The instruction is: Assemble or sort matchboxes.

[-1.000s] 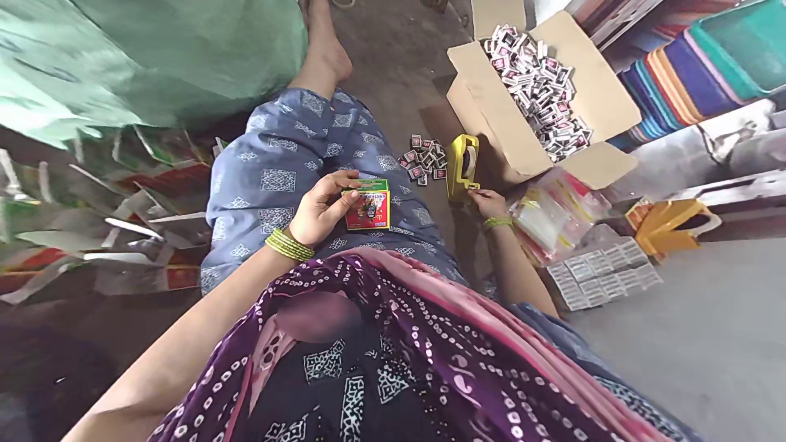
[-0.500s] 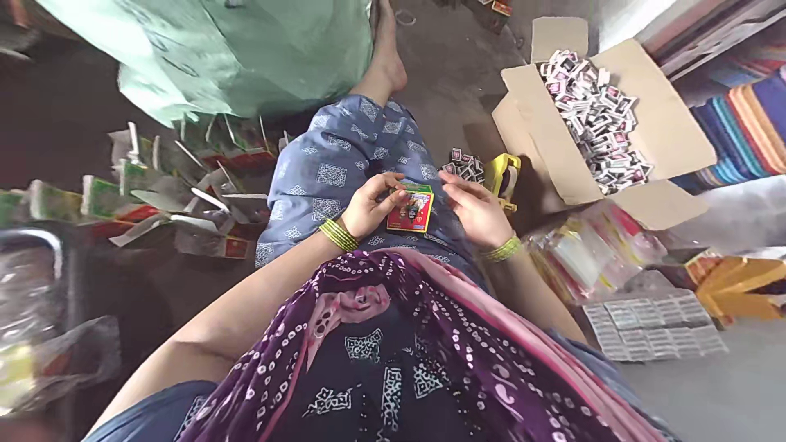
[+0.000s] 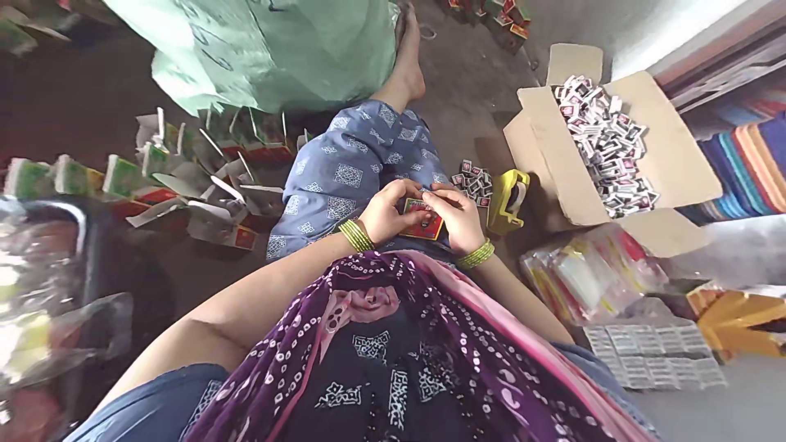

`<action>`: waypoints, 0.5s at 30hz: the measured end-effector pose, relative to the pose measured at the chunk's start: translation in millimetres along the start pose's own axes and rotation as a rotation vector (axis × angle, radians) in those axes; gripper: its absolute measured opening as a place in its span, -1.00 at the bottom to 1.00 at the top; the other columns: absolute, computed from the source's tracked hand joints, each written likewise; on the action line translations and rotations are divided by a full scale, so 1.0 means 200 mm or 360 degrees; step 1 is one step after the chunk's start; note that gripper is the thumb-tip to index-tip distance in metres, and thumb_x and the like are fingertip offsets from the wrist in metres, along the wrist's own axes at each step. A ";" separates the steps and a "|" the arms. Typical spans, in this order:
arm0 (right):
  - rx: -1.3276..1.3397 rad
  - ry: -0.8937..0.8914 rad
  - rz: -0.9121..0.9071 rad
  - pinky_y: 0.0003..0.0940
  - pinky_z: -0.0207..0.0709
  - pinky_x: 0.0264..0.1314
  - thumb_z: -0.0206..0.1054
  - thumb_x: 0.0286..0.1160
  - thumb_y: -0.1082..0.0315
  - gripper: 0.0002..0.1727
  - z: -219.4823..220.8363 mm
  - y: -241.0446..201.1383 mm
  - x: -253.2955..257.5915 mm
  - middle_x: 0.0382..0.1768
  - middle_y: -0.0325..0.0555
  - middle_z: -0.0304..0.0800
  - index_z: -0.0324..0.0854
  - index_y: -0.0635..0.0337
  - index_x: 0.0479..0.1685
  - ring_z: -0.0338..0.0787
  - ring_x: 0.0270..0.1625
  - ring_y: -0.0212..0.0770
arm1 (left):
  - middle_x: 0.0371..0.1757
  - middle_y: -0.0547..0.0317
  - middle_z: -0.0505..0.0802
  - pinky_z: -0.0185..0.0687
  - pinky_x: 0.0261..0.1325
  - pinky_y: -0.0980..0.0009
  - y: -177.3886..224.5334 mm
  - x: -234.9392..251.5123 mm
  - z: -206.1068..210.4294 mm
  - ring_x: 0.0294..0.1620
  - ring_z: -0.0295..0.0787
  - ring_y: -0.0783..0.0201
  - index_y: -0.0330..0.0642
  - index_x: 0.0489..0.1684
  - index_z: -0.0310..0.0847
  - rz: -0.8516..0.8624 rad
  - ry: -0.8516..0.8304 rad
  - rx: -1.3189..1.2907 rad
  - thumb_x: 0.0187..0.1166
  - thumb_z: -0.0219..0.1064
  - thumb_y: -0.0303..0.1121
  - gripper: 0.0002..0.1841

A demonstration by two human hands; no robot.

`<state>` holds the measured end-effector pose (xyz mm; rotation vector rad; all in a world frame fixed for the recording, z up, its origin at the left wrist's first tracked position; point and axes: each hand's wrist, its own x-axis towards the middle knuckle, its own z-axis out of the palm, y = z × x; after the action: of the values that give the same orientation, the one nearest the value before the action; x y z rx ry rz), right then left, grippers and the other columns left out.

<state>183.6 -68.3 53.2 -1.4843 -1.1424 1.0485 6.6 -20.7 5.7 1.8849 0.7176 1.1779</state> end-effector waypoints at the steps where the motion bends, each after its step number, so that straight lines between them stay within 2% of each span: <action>1: 0.0015 0.0032 0.0005 -0.20 0.76 0.14 0.61 0.33 0.25 -0.83 0.00 0.00 0.00 0.14 -0.10 0.77 0.87 0.13 -0.22 0.77 0.16 -0.19 | 0.22 -0.08 0.80 0.76 0.32 0.24 0.01 0.00 0.00 0.25 0.78 0.19 -0.33 -0.05 0.71 0.0016 -0.0008 0.0006 0.24 0.71 -0.31 -0.59; 2: 0.0037 0.0053 0.0016 -0.20 0.77 0.09 0.62 0.30 0.28 -0.85 0.01 0.01 0.01 0.07 -0.09 0.78 0.85 0.14 -0.27 0.79 0.08 -0.18 | 0.21 -0.06 0.81 0.75 0.32 0.25 0.01 0.00 -0.01 0.25 0.78 0.20 -0.33 -0.06 0.71 0.0029 -0.0013 0.0015 0.24 0.71 -0.31 -0.59; 4: 0.0060 0.0068 0.0060 -0.21 0.75 0.02 0.63 0.25 0.31 -0.86 0.02 0.00 0.01 -0.03 -0.09 0.79 0.85 0.13 -0.29 0.78 0.00 -0.19 | 0.19 0.00 0.82 0.78 0.24 0.26 0.02 -0.01 -0.02 0.17 0.81 0.24 -0.33 0.03 0.62 -0.0007 -0.0022 0.0015 0.24 0.72 -0.29 -0.51; 5: 0.0047 0.0075 0.0087 -0.20 0.74 0.01 0.65 0.21 0.31 -0.80 0.02 0.00 0.02 -0.05 -0.09 0.81 0.85 0.12 -0.20 0.79 -0.02 -0.18 | 0.17 0.04 0.83 0.81 0.18 0.27 0.02 -0.02 -0.02 0.10 0.82 0.27 -0.32 0.11 0.54 -0.0053 -0.0039 0.0006 0.22 0.73 -0.27 -0.43; 7: -0.0018 0.0100 0.0116 -0.16 0.76 -0.01 0.65 0.07 0.37 -0.50 0.01 -0.01 0.03 -0.02 -0.05 0.78 0.72 0.14 0.13 0.80 -0.03 -0.17 | 0.14 0.06 0.83 0.84 0.16 0.24 0.04 -0.02 -0.02 0.06 0.84 0.27 -0.32 0.21 0.47 -0.0102 -0.0100 0.0005 0.18 0.75 -0.23 -0.32; 9: -0.0081 0.0161 0.0093 -0.16 0.75 -0.02 0.64 -0.03 0.41 -0.35 -0.01 -0.02 0.05 -0.01 -0.01 0.70 0.58 0.19 0.23 0.75 -0.03 -0.15 | 0.09 0.00 0.82 0.83 0.18 0.20 0.06 -0.01 -0.03 0.04 0.83 0.24 -0.35 0.28 0.47 -0.0134 -0.0154 0.0005 0.18 0.75 -0.21 -0.27; 10: -0.0124 0.0160 0.0034 -0.19 0.76 -0.01 0.63 0.00 0.38 -0.36 -0.02 -0.03 0.06 -0.02 -0.01 0.71 0.56 0.22 0.23 0.77 -0.04 -0.18 | 0.11 -0.05 0.80 0.82 0.22 0.18 0.06 -0.01 -0.04 0.07 0.83 0.21 -0.37 0.31 0.45 -0.0160 -0.0175 -0.0012 0.19 0.74 -0.22 -0.26; 11: -0.0174 0.0101 -0.0061 -0.25 0.76 0.01 0.61 0.11 0.33 -0.41 -0.03 -0.03 0.06 -0.03 -0.02 0.73 0.56 0.26 0.23 0.78 -0.04 -0.22 | 0.16 -0.10 0.79 0.81 0.24 0.17 0.07 -0.01 -0.05 0.10 0.83 0.18 -0.40 0.35 0.41 -0.0191 -0.0191 -0.0052 0.20 0.73 -0.24 -0.24; 13: -0.0340 -0.0192 -0.0296 -0.34 0.68 0.16 0.50 0.45 0.13 -0.47 -0.09 -0.02 0.06 0.05 -0.06 0.77 0.60 0.31 0.28 0.76 0.06 -0.30 | 0.24 -0.20 0.75 0.80 0.26 0.16 0.06 -0.01 -0.07 0.14 0.83 0.12 -0.46 0.42 0.32 -0.0244 -0.0213 -0.0165 0.23 0.68 -0.31 -0.22; 14: -0.0492 -0.0359 -0.0395 -0.35 0.67 0.23 0.45 0.51 0.05 -0.46 -0.11 -0.01 0.06 0.09 -0.08 0.80 0.62 0.29 0.28 0.77 0.12 -0.34 | 0.27 -0.25 0.74 0.80 0.26 0.17 0.05 0.00 -0.08 0.15 0.84 0.11 -0.49 0.46 0.27 -0.0263 -0.0226 -0.0230 0.24 0.64 -0.34 -0.20; 15: -0.0650 -0.0460 -0.0507 -0.35 0.70 0.25 0.45 0.49 0.01 -0.45 -0.13 0.00 0.05 0.10 -0.10 0.84 0.66 0.27 0.28 0.80 0.14 -0.37 | 0.33 -0.29 0.70 0.79 0.28 0.18 0.05 0.00 -0.10 0.17 0.83 0.09 -0.51 0.49 0.23 -0.0284 -0.0245 -0.0298 0.26 0.60 -0.38 -0.20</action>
<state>210.7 -63.8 57.0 -1.4156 -1.8183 0.8558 -10.7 -19.9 19.0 1.6971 0.6525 0.9429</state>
